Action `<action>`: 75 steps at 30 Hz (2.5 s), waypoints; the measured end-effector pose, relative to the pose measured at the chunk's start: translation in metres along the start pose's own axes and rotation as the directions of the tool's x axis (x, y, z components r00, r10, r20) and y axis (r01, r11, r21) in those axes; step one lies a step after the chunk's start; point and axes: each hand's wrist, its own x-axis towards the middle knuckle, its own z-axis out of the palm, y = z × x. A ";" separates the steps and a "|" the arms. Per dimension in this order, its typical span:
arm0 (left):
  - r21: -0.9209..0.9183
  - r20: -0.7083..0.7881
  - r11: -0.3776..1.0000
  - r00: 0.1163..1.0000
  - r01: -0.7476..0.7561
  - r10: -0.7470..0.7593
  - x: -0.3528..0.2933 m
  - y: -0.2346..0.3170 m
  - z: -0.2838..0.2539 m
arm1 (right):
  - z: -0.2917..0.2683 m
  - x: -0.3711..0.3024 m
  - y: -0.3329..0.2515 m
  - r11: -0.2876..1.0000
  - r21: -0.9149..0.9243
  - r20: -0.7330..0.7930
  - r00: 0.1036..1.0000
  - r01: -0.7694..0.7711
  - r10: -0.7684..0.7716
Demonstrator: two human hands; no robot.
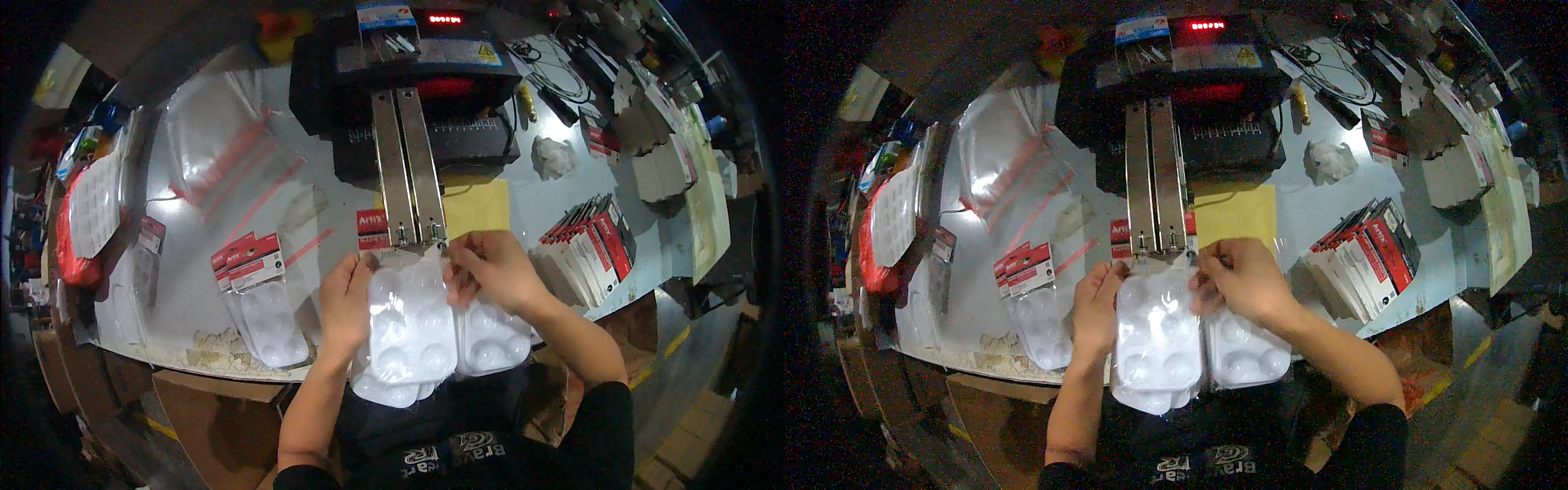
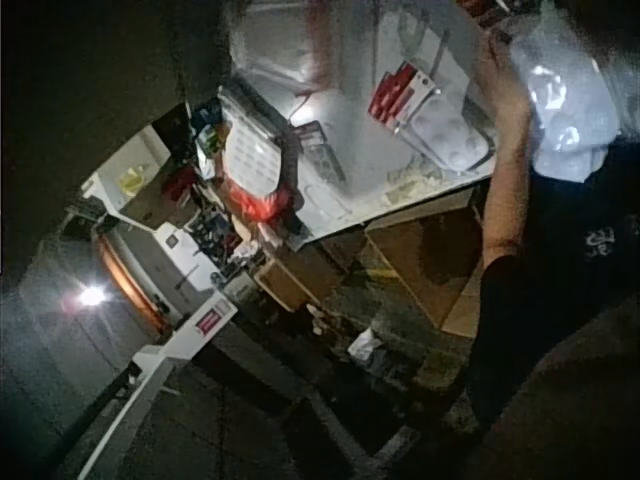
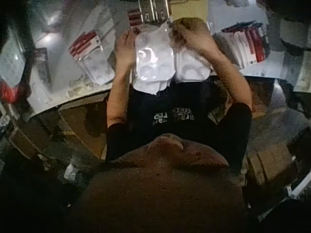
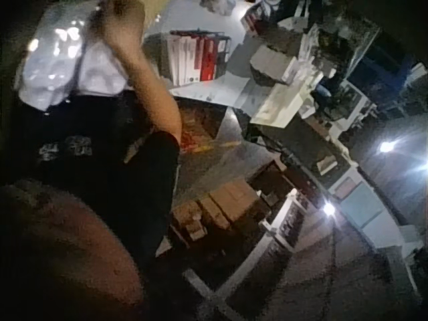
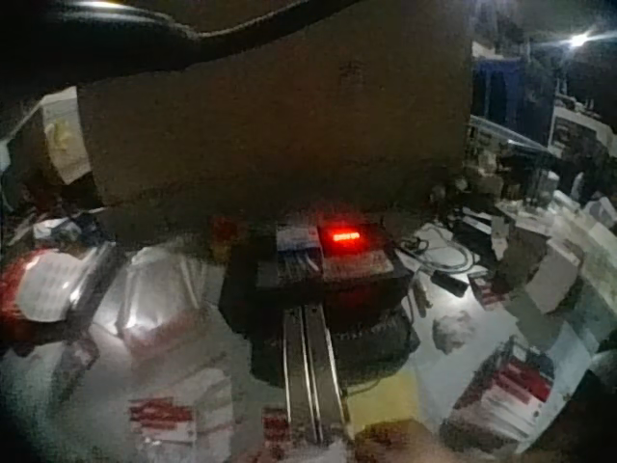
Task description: The person repeatedly picks plastic mixing palettes and their red-and-white labels, inserts the palettes into clear plastic bags, and affixes the labels to the sealed bags. The labeled packages are stacked on the table and later placed into a cardboard box.
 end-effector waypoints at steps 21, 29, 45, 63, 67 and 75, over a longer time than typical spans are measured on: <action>-0.080 -0.046 0.983 0.986 -0.162 0.159 -0.052 0.019 -0.010 | -0.159 -0.078 0.025 0.737 -0.665 -0.434 0.738 0.124 -0.516; -0.282 0.276 0.959 0.957 -0.009 0.090 -0.089 0.050 0.000 | -0.019 -0.083 -0.016 0.622 -0.588 0.036 0.785 0.517 -0.619; -0.004 0.163 0.991 0.977 -0.136 0.135 -0.086 0.053 -0.006 | 0.022 -0.049 -0.012 0.290 -0.720 0.188 0.579 0.631 -0.794; 0.008 0.109 0.975 0.969 -0.223 0.220 -0.087 0.063 0.003 | 0.012 -0.051 -0.001 -0.001 -0.723 0.295 0.307 0.691 -0.905; -0.041 0.117 0.972 0.965 -0.230 0.233 -0.085 0.058 0.004 | 0.007 -0.047 0.001 0.043 -0.674 0.294 0.322 0.738 -0.900; -0.124 0.057 0.946 0.950 -0.299 0.307 -0.083 0.047 0.003 | 0.004 -0.038 -0.003 0.385 -0.561 0.148 0.546 0.733 -0.824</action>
